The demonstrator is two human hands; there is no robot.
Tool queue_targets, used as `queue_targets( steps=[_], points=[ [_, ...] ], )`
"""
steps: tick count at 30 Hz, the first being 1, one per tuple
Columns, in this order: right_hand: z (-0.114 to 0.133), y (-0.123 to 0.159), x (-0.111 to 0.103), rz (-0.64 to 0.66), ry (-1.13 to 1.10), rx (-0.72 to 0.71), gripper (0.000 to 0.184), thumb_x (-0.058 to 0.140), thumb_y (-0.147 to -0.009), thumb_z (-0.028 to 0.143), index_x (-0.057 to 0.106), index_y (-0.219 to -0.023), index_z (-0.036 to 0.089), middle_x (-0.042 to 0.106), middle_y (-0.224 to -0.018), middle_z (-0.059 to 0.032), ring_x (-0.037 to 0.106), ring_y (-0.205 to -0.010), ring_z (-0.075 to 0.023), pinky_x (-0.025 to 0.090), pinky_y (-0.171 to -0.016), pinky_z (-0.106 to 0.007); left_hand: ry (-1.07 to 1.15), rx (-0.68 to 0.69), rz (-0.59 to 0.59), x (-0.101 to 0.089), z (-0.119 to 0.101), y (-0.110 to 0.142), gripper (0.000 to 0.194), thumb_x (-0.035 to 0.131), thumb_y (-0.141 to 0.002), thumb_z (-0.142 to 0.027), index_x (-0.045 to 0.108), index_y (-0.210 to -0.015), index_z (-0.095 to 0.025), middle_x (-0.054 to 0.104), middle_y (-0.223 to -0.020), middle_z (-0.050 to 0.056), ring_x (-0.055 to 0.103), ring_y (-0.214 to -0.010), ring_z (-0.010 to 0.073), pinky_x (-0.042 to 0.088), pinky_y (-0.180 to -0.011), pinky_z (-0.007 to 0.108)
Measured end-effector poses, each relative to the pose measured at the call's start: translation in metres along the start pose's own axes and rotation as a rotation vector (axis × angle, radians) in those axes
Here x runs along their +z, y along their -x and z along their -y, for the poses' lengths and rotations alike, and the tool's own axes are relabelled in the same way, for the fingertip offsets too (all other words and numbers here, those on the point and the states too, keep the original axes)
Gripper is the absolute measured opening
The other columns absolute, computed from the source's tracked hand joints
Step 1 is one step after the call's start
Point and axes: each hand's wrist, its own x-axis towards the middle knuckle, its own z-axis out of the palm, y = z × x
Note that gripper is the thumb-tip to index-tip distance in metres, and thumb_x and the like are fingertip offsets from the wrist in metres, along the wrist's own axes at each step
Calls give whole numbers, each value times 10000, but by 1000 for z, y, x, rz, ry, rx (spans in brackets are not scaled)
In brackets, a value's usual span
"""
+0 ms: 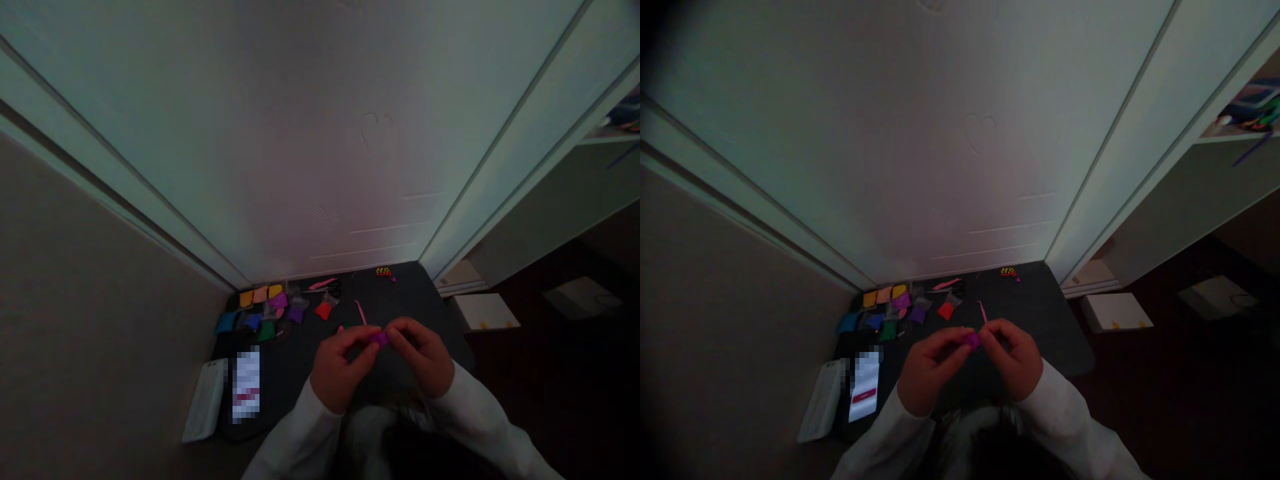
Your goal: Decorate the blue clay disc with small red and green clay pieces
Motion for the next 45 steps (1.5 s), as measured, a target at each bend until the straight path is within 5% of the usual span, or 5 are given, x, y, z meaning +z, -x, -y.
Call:
queue_targets(
  steps=[8, 15, 29, 38, 45],
  points=[
    [-6, -4, -46, -6, -187, 49, 140, 529, -752, 325, 520, -736, 187, 513, -658, 24, 476, -617, -87, 382, -575, -198, -158, 10, -20, 47, -16, -13, 203, 570, -706, -252, 608, -900, -204, 651, -835, 9, 589, -761, 133, 450, -732, 237],
    [-23, 0, -67, -29, -94, -14, 107, 523, -757, 305, 541, -796, 207, 557, -729, 0, 515, -694, -117, 407, -635, -225, -337, 51, -41, 66, -27, -24, 112, 537, -718, -224, 622, -774, -176, 629, -723, 8, 563, -679, 120, 419, -645, 214],
    [-22, -13, -73, -87, -132, -63, 113, 554, -731, 259, 588, -817, 194, 600, -756, -28, 559, -696, -135, 457, -625, -248, 23, -131, 6, 63, -24, -43, 215, 531, -736, -280, 645, -886, -176, 662, -760, 30, 581, -691, 135, 452, -655, 239],
    [-15, -24, -65, -102, -74, -226, 142, 520, -759, 202, 612, -866, 221, 605, -808, -41, 565, -761, -151, 463, -657, -273, 303, -78, -113, 59, -13, -58, 88, 661, -611, -198, 630, -671, -141, 614, -690, 14, 562, -662, 117, 448, -636, 237],
    [-16, -32, -63, -67, -39, -279, 174, 496, -774, 182, 599, -906, 229, 584, -841, -46, 551, -793, -153, 454, -686, -296, 204, -116, -142, 57, -18, -63, 136, 607, -677, -248, 646, -753, -142, 623, -641, 11, 556, -596, 105, 442, -582, 219]
  ],
)
